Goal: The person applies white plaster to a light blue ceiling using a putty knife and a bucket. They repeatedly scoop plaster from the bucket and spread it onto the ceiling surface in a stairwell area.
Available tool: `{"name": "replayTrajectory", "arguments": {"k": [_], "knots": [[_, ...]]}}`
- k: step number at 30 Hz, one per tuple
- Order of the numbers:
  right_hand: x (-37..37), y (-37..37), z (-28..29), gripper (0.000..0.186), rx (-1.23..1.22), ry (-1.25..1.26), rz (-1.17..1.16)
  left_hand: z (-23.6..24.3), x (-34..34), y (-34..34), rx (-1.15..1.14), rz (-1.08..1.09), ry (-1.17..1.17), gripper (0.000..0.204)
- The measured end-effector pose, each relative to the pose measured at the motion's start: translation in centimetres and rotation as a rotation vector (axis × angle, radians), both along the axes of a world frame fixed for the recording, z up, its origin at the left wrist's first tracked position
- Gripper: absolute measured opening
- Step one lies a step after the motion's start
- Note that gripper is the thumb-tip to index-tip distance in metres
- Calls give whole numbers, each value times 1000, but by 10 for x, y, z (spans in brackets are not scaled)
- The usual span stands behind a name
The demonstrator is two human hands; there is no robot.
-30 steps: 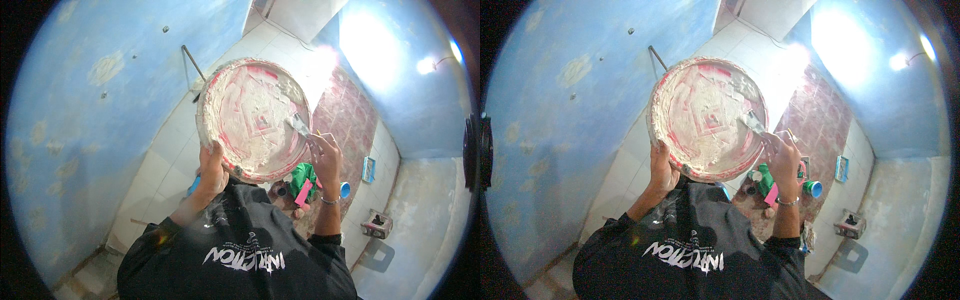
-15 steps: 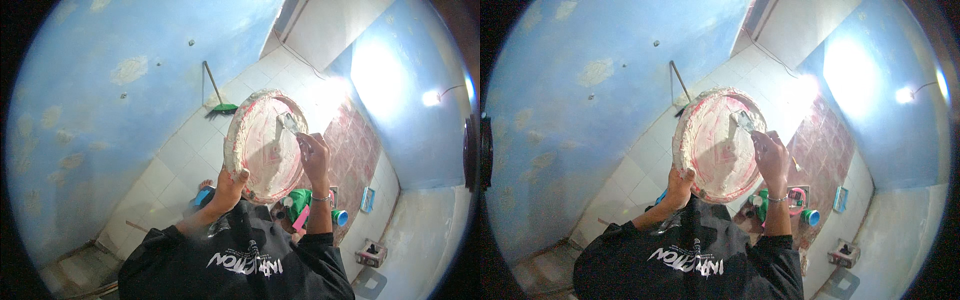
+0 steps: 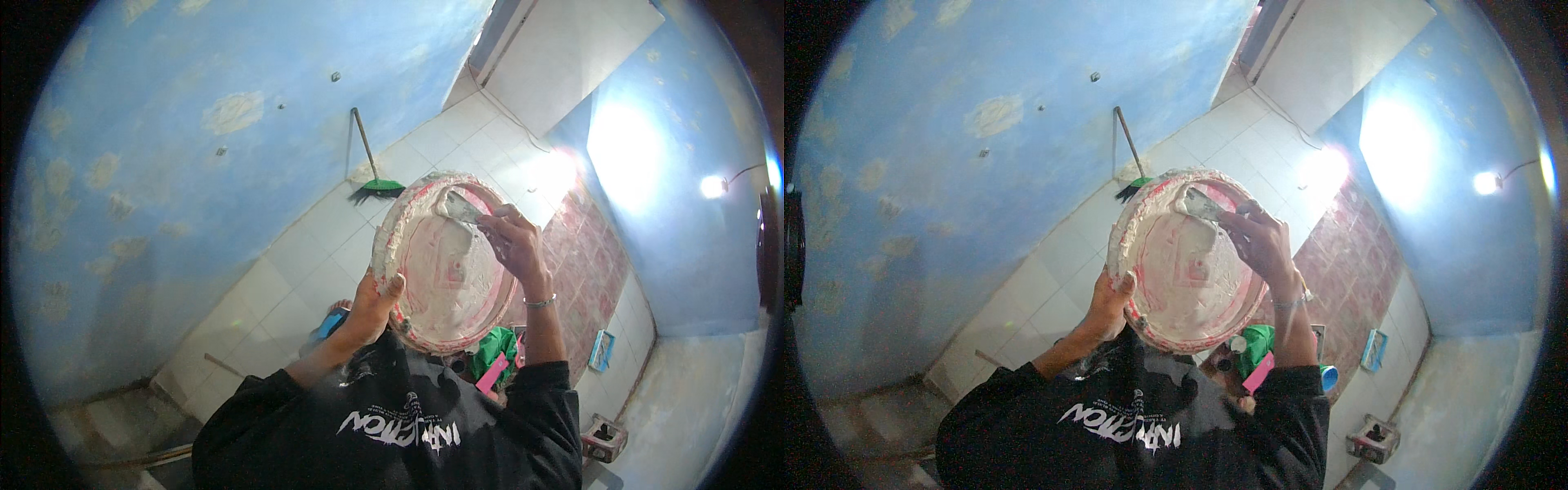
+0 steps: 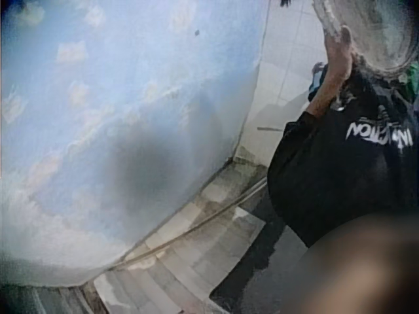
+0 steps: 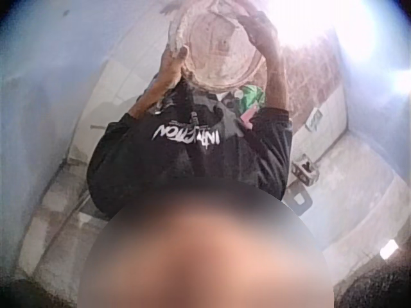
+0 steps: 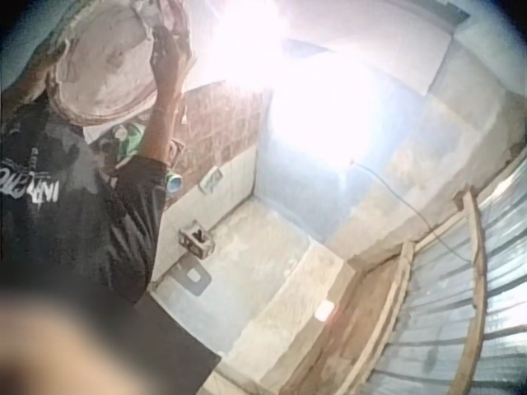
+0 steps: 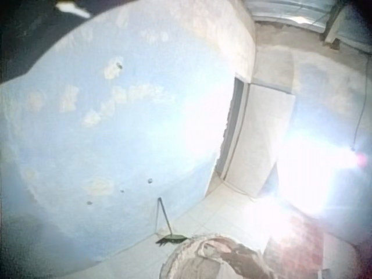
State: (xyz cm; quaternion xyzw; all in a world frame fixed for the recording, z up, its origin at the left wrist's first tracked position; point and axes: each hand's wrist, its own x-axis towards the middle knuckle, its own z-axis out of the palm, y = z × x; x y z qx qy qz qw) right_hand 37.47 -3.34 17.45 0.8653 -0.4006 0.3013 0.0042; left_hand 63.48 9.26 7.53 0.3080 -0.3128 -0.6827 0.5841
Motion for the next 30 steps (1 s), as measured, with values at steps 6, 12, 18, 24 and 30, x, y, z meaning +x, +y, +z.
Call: {"name": "replayTrajectory", "arguments": {"k": [6, 12, 18, 24, 30], "knots": [[-3, -17, 15, 19, -5, 56, 126, 3, 3, -1, -6, -12, 26, 69], [5, -21, 12, 21, 32, 63, 232, 12, -3, 4, 3, 53, 127, 66], [21, -43, 38, 21, -3, 141, 432, 25, 10, -3, 74, -5, 104, 69], [41, -58, 57, 30, -39, 288, 712, 40, 20, -8, 72, -42, 92, 74], [62, -53, 54, 35, -45, 308, 980, 48, 20, -10, 170, -17, 105, 71]]}}
